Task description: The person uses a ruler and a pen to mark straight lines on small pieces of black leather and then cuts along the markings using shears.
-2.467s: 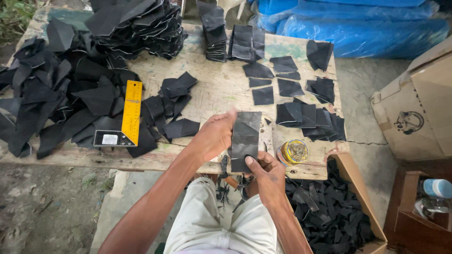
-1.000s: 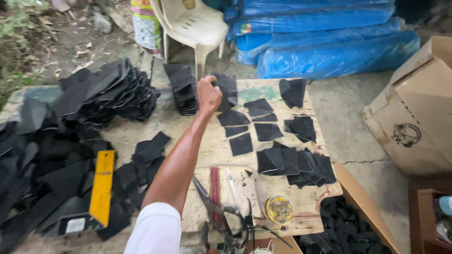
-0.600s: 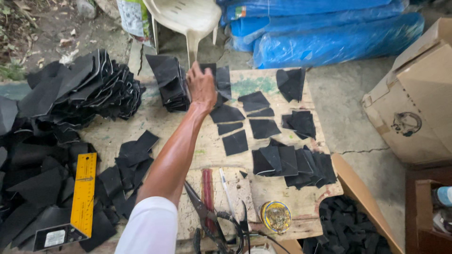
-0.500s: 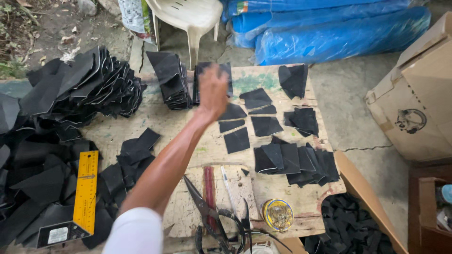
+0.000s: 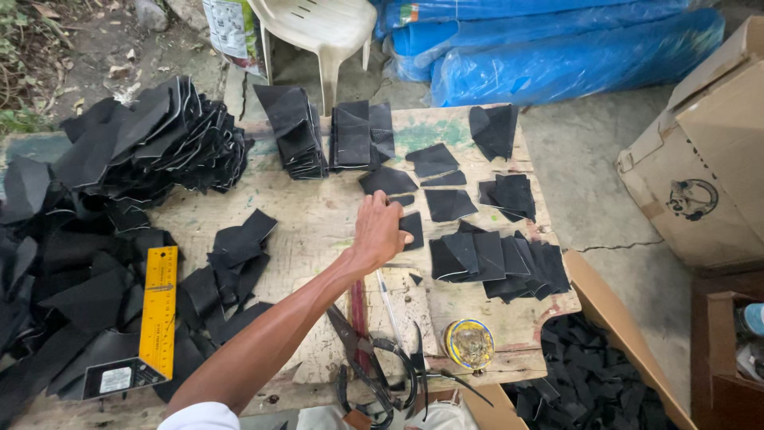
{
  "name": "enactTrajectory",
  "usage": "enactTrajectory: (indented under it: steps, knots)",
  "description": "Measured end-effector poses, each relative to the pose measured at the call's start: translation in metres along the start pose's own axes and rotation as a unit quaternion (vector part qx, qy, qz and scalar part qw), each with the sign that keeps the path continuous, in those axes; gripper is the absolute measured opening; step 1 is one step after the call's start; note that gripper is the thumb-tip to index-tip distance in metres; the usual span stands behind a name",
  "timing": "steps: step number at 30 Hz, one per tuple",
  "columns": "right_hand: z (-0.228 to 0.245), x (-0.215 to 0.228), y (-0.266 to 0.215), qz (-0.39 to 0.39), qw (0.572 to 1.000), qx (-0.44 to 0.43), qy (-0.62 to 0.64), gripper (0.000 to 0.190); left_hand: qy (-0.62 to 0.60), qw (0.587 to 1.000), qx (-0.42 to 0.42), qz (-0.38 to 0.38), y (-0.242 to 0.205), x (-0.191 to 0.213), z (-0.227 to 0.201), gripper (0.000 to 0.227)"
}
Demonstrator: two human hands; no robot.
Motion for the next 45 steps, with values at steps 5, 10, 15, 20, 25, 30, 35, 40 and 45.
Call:
enactTrajectory:
  steps: [5,10,15,20,25,30,35,40,45]
  knots:
    - [0.007,0.008,0.012,0.003,1.000,0.011,0.004,0.030,-0.215,0.968,0.130,-0.002,0.002,0.023,0.001,0.029]
    - [0.006,0.001,0.029,-0.002,1.000,0.017,0.025,0.029,-0.638,0.758,0.072,0.113,-0.054,0.072,-0.052,0.036]
    - [0.017,0.030,0.020,-0.027,0.997,0.024,0.074,0.028,-0.509,0.827,-0.053,0.233,-0.115,0.059,-0.130,0.025]
    - [0.038,0.077,0.009,0.026,0.999,0.019,-0.012,0.027,-0.347,0.937,0.021,-0.013,-0.028,0.026,-0.047,0.021]
    - [0.060,0.074,0.009,0.045,0.994,0.087,-0.052,0.023,0.074,0.988,-0.080,-0.112,0.005,0.002,0.019,0.022]
    - [0.079,0.045,-0.012,-0.051,0.983,0.066,0.161,0.033,0.093,0.989,-0.064,-0.099,0.008,-0.014,0.034,0.031]
    - [0.118,0.033,-0.006,-0.011,0.951,-0.025,0.307,0.029,0.093,0.981,-0.131,-0.106,0.010,-0.001,0.024,0.022]
    - [0.136,0.028,-0.012,0.024,0.943,0.001,0.331,0.018,-0.080,0.979,-0.087,-0.168,-0.022,0.022,0.020,0.019]
    - [0.136,0.024,-0.021,-0.006,0.956,0.033,0.292,0.017,-0.064,0.987,-0.055,-0.140,-0.023,0.028,0.025,0.026]
Point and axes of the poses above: each hand's wrist, its own y-axis towards the middle knuckle, its own x-axis out of the back of the hand, z = x × y, the point moved 4 cm from there along y, towards the middle knuckle, and after that the axes turned 14 degrees about -x, right-handed, at the moved point
